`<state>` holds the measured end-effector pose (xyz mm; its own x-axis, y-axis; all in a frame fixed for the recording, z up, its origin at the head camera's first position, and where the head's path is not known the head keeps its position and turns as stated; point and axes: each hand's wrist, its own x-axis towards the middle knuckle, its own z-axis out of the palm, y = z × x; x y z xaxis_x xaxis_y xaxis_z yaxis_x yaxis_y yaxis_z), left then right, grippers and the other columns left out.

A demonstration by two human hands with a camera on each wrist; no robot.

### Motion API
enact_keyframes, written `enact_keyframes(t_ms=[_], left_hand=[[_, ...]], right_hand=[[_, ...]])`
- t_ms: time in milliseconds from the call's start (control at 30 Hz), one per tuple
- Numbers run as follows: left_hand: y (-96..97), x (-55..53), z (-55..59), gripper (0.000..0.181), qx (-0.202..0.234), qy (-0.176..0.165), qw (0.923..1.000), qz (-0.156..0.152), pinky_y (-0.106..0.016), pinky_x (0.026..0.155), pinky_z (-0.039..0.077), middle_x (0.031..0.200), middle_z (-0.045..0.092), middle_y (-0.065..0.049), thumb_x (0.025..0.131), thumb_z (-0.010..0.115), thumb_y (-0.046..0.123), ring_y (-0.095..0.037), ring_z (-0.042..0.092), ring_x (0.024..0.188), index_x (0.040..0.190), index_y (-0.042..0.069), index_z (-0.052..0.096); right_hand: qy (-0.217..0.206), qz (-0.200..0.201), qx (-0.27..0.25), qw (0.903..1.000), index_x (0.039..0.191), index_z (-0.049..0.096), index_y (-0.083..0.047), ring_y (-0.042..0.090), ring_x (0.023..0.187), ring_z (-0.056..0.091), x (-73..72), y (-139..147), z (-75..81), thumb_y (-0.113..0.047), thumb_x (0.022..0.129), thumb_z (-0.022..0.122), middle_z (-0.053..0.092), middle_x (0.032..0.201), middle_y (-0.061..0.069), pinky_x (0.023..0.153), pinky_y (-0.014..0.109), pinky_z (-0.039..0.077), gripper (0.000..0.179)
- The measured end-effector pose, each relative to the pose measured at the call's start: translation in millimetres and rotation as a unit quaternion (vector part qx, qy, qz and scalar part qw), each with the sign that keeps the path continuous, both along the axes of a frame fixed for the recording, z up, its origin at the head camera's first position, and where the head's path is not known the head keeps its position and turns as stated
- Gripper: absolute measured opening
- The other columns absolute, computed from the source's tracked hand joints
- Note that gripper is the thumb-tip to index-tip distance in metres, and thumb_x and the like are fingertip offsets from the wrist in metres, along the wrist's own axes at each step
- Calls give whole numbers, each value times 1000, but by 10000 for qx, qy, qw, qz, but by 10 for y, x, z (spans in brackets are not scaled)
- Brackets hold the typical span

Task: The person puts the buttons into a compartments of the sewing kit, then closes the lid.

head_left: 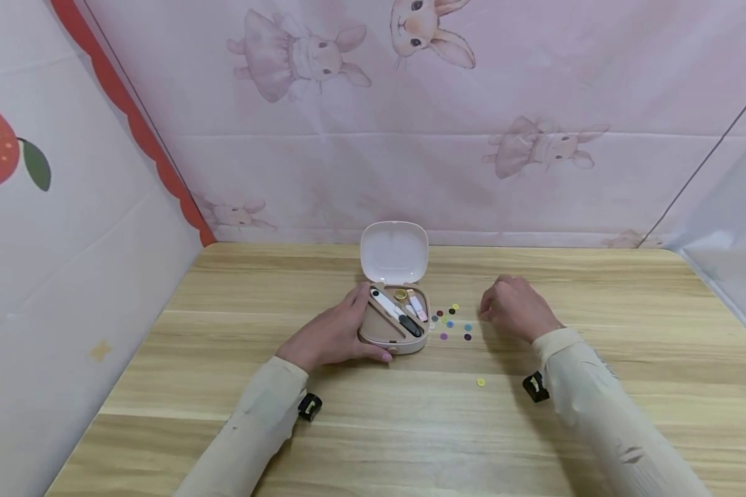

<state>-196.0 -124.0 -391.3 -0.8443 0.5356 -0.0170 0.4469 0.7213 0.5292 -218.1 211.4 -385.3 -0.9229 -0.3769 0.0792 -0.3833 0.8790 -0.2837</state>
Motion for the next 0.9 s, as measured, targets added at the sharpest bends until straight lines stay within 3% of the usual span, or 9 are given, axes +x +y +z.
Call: enact_keyframes(t_ms=[900], left_hand=[[0,4,-36,130,76,4,10000,27,-39,111,40,159,28,-7,72,86,58,-21,45,133,163,15,4]], right_hand=[[59,8,-88,9999,79,79,-7,30,89,59,36,-21,-10,11,74,71,67,88,8,90,53,49,19]])
